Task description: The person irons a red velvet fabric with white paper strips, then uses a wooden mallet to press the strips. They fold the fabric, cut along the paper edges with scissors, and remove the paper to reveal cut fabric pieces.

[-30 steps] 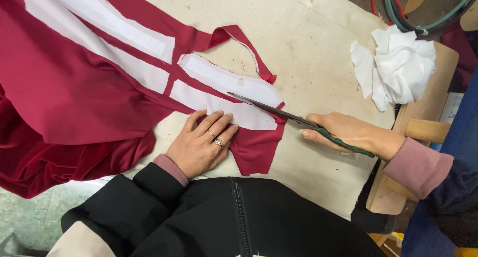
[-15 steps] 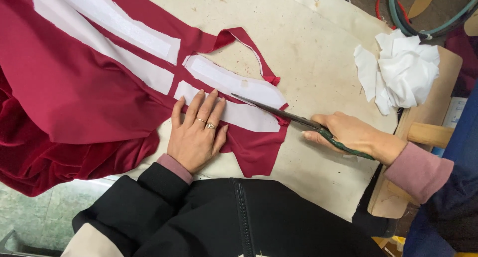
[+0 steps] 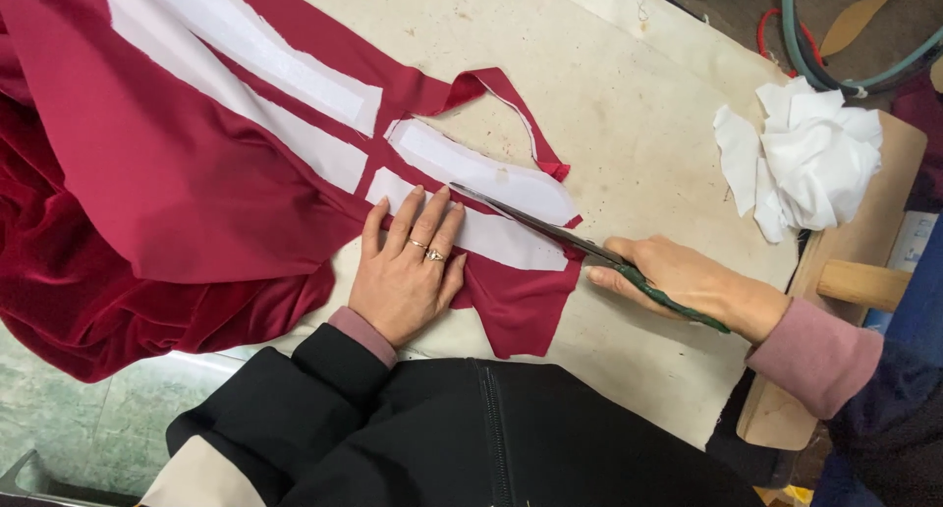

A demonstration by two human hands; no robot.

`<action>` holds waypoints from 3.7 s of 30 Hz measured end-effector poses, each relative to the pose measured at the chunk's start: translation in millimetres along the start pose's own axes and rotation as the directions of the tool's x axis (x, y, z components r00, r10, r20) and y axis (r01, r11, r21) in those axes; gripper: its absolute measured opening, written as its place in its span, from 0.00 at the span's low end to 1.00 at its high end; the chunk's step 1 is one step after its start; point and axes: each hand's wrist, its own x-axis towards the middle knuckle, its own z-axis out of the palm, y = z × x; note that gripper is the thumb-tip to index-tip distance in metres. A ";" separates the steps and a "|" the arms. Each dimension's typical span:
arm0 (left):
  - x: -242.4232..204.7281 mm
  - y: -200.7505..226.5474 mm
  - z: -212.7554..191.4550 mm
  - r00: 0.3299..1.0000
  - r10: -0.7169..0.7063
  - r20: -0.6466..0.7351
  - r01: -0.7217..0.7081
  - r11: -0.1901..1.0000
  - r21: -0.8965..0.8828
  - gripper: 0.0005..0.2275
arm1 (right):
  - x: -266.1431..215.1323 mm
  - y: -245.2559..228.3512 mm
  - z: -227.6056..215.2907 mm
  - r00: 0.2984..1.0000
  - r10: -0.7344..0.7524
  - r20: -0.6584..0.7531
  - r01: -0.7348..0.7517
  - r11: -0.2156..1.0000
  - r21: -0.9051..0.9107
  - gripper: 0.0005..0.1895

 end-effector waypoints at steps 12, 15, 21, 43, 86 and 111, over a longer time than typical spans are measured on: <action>-3.2 -1.0 4.1 0.999 -0.029 -0.018 0.027 0.997 -0.071 0.19 | -0.1 -27.8 -0.1 0.999 -0.042 0.035 0.040 0.998 0.042 0.24; -2.1 -0.3 1.8 1.000 -0.025 -0.015 0.024 0.997 -0.076 0.19 | 4.5 -37.2 0.8 0.999 -0.047 0.010 0.046 0.997 0.057 0.23; -1.6 -0.2 1.2 1.000 -0.018 -0.005 0.018 0.997 -0.074 0.18 | 9.4 -32.6 8.6 0.998 -0.034 -0.045 0.037 0.996 0.076 0.23; -1.4 -1.1 0.4 0.999 -0.017 -0.040 0.014 0.998 -0.069 0.14 | 9.4 -71.2 0.0 0.998 -0.014 -0.063 0.016 1.000 0.026 0.25; 197.0 -10.9 24.7 0.738 0.156 0.656 -0.155 0.986 -0.060 0.12 | 7.5 83.6 41.8 0.630 0.258 -0.733 0.274 0.809 0.520 0.22; 128.4 -185.0 -19.5 0.969 -0.230 0.091 0.230 0.973 0.008 0.10 | 18.5 -88.9 53.9 0.972 -0.153 -0.179 0.217 0.879 0.424 0.39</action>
